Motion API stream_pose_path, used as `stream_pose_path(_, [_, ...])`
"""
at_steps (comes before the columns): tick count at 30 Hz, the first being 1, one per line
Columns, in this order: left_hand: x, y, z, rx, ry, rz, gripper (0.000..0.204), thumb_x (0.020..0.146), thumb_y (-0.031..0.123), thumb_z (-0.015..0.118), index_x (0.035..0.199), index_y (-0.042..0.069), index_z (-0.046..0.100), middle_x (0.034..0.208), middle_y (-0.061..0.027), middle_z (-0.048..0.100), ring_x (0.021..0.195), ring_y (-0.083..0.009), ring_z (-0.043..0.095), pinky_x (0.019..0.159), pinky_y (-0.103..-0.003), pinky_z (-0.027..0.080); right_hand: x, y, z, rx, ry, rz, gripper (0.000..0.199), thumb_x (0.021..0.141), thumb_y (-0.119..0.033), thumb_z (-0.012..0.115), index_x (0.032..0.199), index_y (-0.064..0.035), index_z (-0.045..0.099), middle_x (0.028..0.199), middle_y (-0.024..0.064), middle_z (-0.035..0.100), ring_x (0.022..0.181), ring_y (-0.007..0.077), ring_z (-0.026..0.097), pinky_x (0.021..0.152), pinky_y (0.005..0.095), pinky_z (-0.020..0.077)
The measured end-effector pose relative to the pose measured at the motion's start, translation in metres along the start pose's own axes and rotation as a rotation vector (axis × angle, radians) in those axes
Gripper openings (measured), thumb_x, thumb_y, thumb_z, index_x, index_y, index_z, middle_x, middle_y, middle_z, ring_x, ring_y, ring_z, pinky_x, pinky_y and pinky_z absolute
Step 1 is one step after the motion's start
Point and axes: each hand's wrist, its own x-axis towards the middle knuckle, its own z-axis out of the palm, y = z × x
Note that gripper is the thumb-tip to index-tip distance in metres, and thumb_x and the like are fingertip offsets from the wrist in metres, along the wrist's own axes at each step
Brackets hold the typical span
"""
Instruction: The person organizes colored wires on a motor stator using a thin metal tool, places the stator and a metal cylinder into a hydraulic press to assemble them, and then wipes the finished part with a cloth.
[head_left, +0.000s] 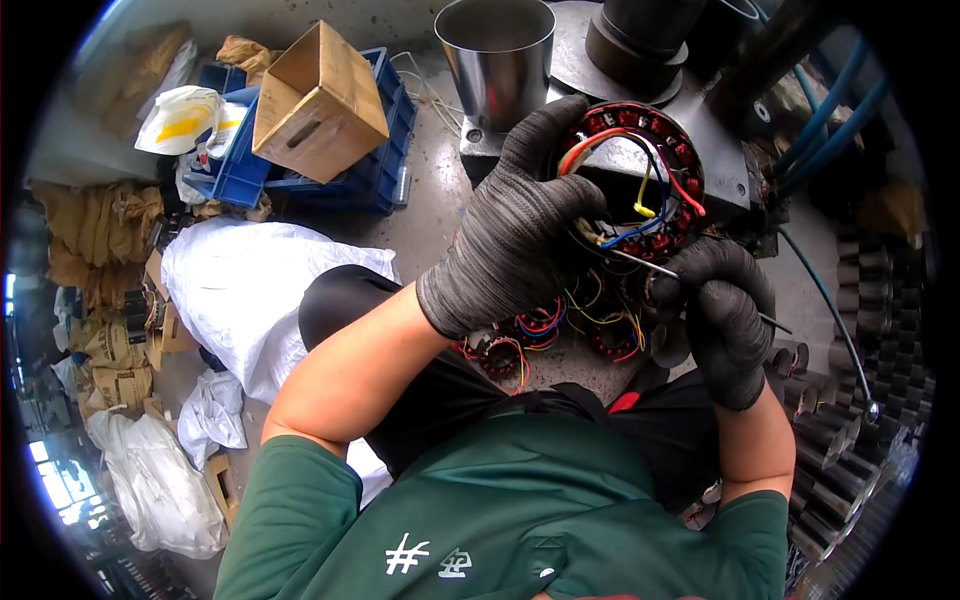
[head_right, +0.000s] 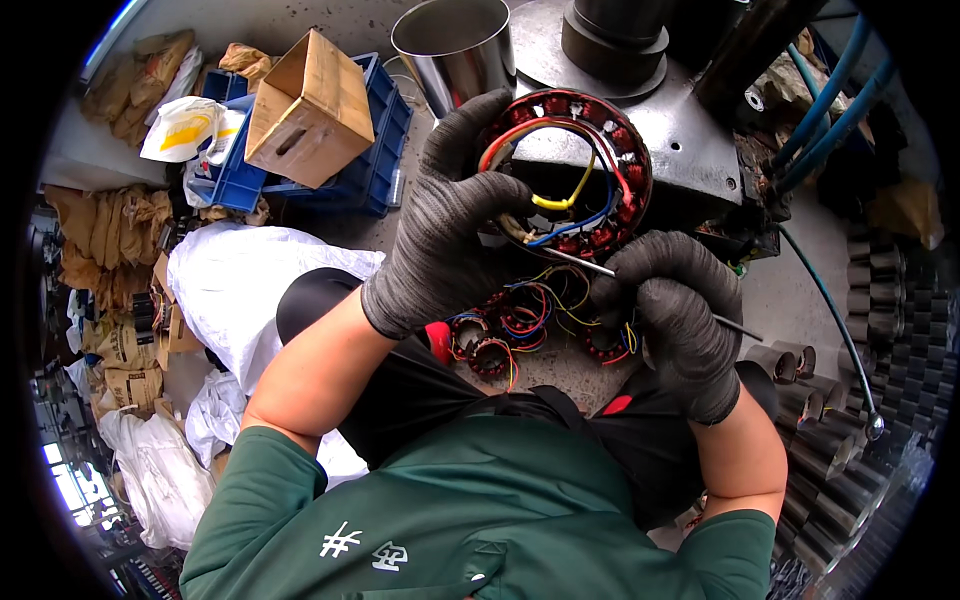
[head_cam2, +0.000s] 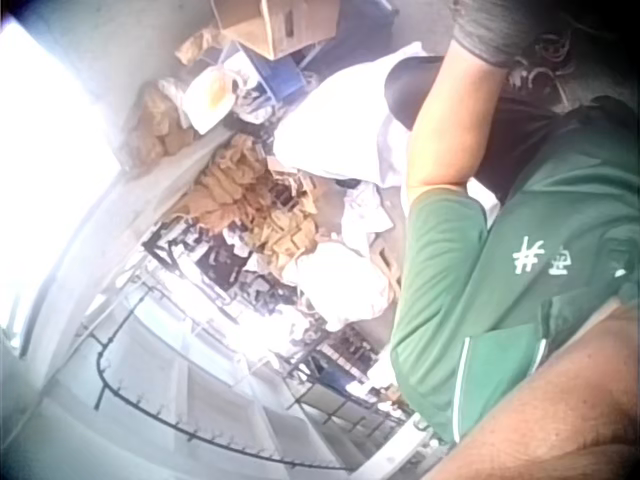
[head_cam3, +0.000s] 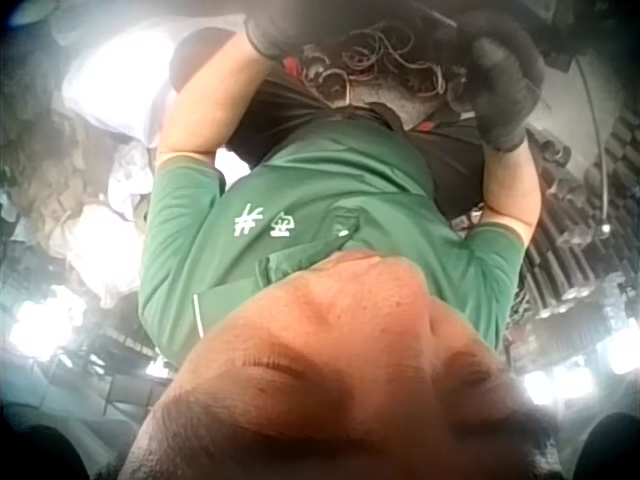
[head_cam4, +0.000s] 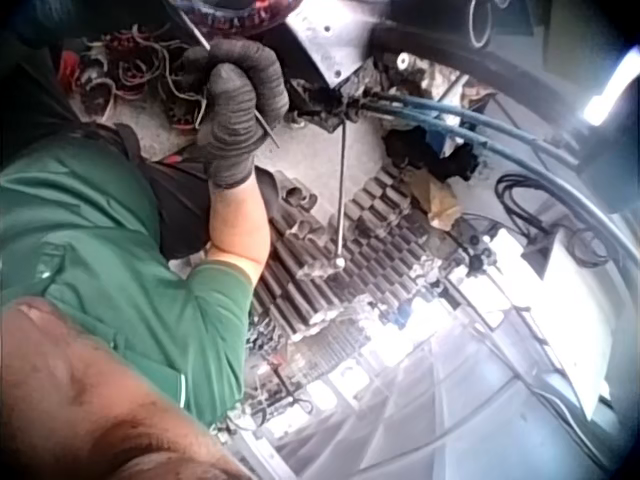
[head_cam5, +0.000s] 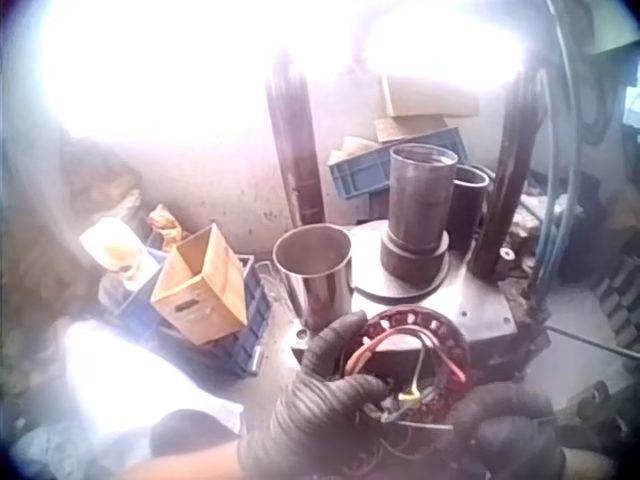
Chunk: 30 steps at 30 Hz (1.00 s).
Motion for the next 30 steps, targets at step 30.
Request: stream_pose_path(30, [0.004, -0.005, 0.000, 0.043, -0.035, 0.032, 0.031, 0.086, 0.003, 0.072, 0.118, 0.004, 0.070, 0.148, -0.0252, 0.048, 0.130, -0.0355, 0.057, 0.105, -0.037, 0.052, 0.021, 0.017, -0.029, 0.596, 0.138, 0.524, 0.030, 0.092, -0.019, 0.061, 0.113, 0.0010, 0.064, 0.095, 0.0187, 0.071, 0.070, 0.0240, 0.069, 0.062, 0.0372, 0.0594])
